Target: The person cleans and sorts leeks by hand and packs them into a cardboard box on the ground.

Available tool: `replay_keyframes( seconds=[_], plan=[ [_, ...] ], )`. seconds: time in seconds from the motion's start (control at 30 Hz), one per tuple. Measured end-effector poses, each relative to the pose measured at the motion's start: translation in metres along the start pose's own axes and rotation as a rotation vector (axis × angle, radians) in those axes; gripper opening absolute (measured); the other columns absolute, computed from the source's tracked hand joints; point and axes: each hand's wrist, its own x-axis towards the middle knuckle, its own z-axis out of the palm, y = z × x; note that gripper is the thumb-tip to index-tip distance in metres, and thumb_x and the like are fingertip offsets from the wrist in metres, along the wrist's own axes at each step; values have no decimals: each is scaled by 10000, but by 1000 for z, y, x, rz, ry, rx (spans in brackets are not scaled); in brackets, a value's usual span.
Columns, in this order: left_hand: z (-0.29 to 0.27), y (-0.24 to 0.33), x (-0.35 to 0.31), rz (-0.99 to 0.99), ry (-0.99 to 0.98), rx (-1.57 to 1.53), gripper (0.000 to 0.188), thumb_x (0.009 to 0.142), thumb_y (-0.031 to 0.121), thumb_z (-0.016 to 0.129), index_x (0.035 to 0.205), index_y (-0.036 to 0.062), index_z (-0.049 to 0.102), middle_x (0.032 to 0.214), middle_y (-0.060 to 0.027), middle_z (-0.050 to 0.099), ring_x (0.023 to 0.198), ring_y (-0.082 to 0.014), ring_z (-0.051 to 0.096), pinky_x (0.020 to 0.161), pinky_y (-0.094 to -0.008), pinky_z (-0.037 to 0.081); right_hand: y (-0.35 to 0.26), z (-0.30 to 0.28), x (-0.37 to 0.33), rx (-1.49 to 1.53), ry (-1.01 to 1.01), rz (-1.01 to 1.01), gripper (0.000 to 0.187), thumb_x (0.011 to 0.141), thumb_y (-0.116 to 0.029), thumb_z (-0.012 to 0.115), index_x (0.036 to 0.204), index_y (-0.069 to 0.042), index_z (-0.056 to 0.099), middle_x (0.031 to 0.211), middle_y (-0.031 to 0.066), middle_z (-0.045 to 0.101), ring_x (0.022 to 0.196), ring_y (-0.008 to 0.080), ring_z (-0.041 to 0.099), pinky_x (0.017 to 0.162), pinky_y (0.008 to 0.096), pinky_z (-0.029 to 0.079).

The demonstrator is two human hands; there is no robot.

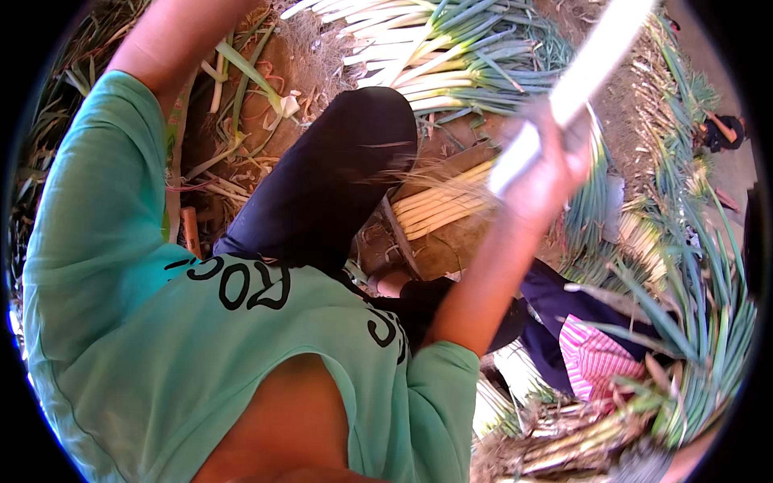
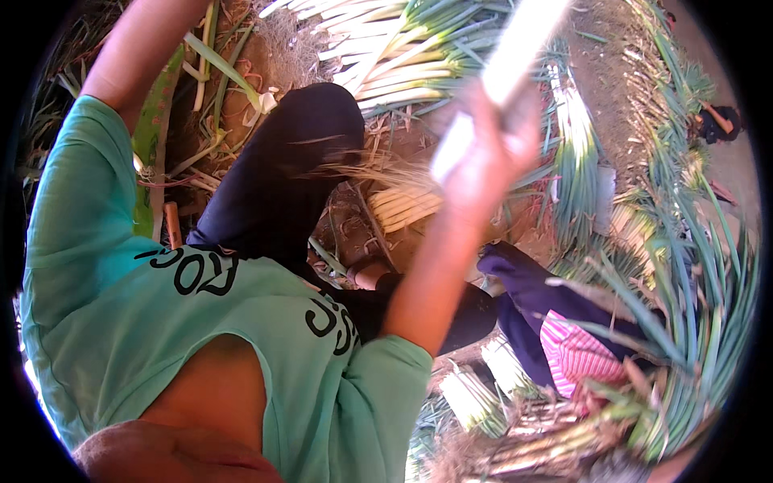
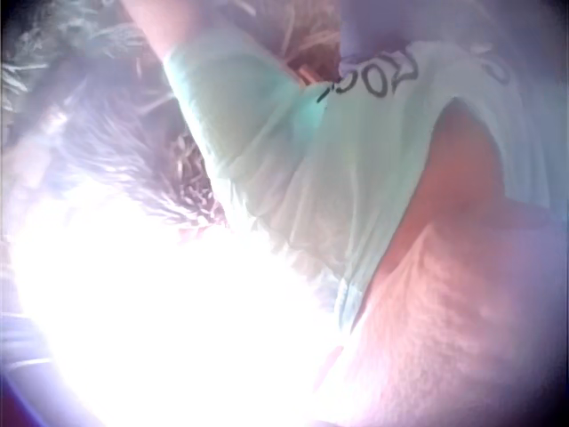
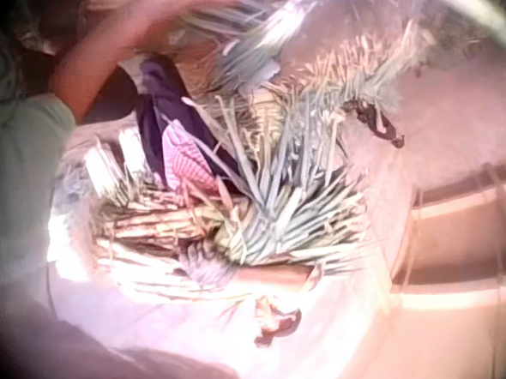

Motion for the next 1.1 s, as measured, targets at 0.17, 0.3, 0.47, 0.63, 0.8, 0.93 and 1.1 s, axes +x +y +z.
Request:
replay_keyframes(
  seconds=[0.17,0.3,0.47,0.63,0.8,0.93,1.1],
  plan=[
    [118,-175,-76,-360,-738,188,313,945,319,485,1052,42,581,944,-105,657,781,-205,646,611,-307,521,28,-139,-15,-411,484,-74,269,842,-16,565,1099,44,512,716,63,552,486,85,460,419,210,369],
    [183,-275,-160,35,-967,-4,166,810,195,602,894,53,617,786,-85,640,706,-232,616,639,-389,475,87,-211,-42,-651,682,21,252,862,-53,563,1083,63,530,807,99,568,617,133,506,557,259,424],
    [265,-292,-213,-59,-1411,235,143,807,160,608,919,73,623,883,-127,628,861,-313,600,749,-422,467,202,-290,-116,-902,1024,108,326,892,-131,561,1112,105,519,908,143,561,757,214,560,695,327,469],
    [312,-346,-266,216,-1465,187,269,771,146,628,1025,73,578,1033,-110,549,1023,-298,526,797,-415,456,272,-271,-170,-654,1168,562,477,929,-221,516,1227,133,401,1016,252,568,788,302,583,703,382,487],
    [334,-390,-324,416,-1249,331,262,769,138,605,1023,81,576,1127,-85,491,1112,-253,462,839,-440,427,323,-249,-218,-617,1074,760,478,935,-243,488,1259,95,391,1023,270,570,818,294,592,699,385,494],
    [338,-380,-306,418,-1553,437,276,787,108,530,1056,44,541,1293,-145,446,1194,-276,436,874,-430,401,325,-251,-230,-592,927,825,492,933,-230,478,1279,95,349,1048,285,566,890,324,608,729,389,503],
    [337,-383,-311,429,-1507,456,283,799,123,524,1065,34,562,1330,-140,439,1243,-277,405,896,-431,396,323,-281,-233,-1016,509,965,557,887,-214,551,1287,86,304,1104,379,515,990,479,542,838,480,434]
  ],
)
